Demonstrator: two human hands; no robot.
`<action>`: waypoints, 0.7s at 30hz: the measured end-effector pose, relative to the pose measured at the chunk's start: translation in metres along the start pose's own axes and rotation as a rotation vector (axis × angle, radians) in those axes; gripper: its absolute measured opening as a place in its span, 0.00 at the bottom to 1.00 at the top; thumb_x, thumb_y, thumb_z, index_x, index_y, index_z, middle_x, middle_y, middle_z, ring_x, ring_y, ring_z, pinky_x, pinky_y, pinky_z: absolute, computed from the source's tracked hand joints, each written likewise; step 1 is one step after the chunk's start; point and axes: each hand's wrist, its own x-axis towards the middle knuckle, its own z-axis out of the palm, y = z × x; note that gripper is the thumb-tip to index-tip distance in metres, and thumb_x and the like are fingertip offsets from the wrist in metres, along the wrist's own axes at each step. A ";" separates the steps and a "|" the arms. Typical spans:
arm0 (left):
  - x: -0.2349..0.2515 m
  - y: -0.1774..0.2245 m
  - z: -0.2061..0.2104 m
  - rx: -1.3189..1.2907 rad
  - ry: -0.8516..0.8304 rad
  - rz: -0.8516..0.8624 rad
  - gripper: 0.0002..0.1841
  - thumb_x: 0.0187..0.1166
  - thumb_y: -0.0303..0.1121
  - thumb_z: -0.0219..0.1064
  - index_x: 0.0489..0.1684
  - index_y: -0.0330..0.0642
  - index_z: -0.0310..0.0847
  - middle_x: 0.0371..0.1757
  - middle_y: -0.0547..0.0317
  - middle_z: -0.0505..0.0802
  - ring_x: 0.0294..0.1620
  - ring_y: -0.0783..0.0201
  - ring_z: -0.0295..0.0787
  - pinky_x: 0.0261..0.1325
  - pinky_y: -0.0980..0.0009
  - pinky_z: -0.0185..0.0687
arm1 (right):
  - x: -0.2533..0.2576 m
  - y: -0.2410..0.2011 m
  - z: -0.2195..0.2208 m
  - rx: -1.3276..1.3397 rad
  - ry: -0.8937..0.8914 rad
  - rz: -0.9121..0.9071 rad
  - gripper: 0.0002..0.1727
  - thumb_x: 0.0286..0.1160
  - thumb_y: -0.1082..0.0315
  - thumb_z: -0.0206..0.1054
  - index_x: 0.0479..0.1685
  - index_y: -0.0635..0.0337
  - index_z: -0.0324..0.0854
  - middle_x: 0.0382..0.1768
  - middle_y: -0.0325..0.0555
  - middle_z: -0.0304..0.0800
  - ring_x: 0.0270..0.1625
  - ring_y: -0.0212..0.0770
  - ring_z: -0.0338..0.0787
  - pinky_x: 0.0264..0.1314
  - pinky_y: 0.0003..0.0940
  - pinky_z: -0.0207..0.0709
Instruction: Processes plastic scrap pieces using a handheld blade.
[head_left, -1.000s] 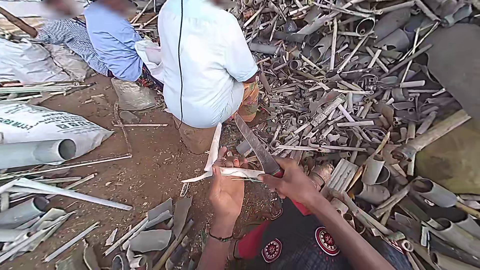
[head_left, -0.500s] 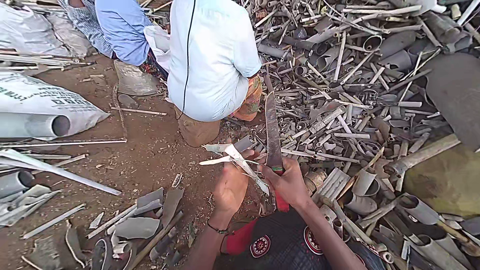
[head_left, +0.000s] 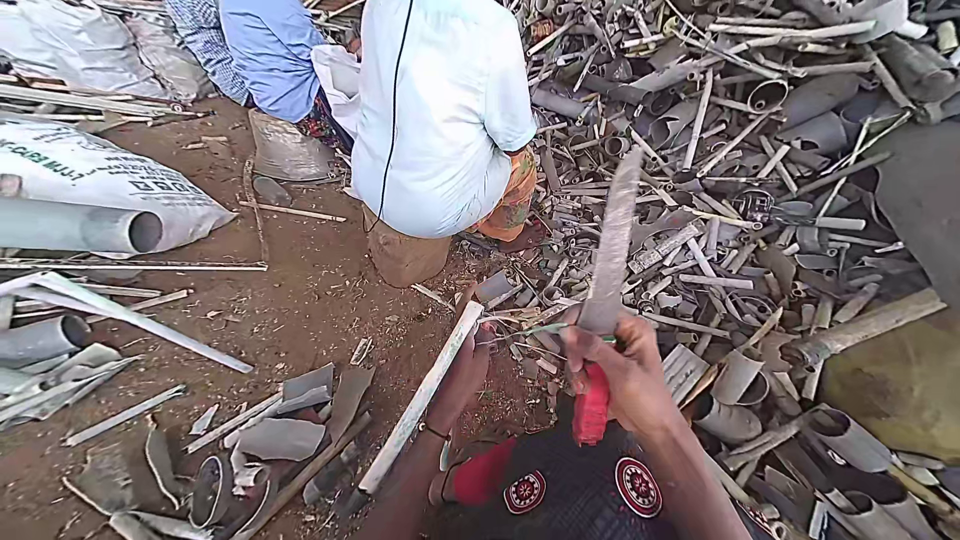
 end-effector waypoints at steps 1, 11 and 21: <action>0.001 0.001 -0.005 -0.078 0.004 -0.051 0.23 0.91 0.35 0.54 0.79 0.27 0.69 0.69 0.38 0.86 0.69 0.56 0.84 0.77 0.59 0.73 | 0.001 -0.005 -0.006 -0.014 0.077 -0.018 0.05 0.76 0.75 0.62 0.41 0.56 0.83 0.17 0.30 0.85 0.14 0.23 0.80 0.15 0.20 0.76; 0.032 -0.035 -0.043 -1.115 0.278 0.211 0.11 0.85 0.33 0.53 0.45 0.49 0.85 0.30 0.73 0.88 0.29 0.75 0.83 0.42 0.75 0.83 | -0.005 -0.049 -0.133 -0.122 1.141 -0.241 0.05 0.85 0.72 0.56 0.39 0.54 0.73 0.15 0.29 0.75 0.12 0.27 0.75 0.17 0.23 0.78; 0.027 0.012 -0.076 -1.552 0.509 0.007 0.36 0.92 0.61 0.28 0.17 0.54 0.72 0.13 0.71 0.77 0.16 0.71 0.78 0.29 0.70 0.85 | 0.002 -0.014 -0.112 -0.423 0.900 0.004 0.07 0.75 0.77 0.62 0.48 0.64 0.81 0.30 0.36 0.86 0.18 0.29 0.79 0.20 0.27 0.79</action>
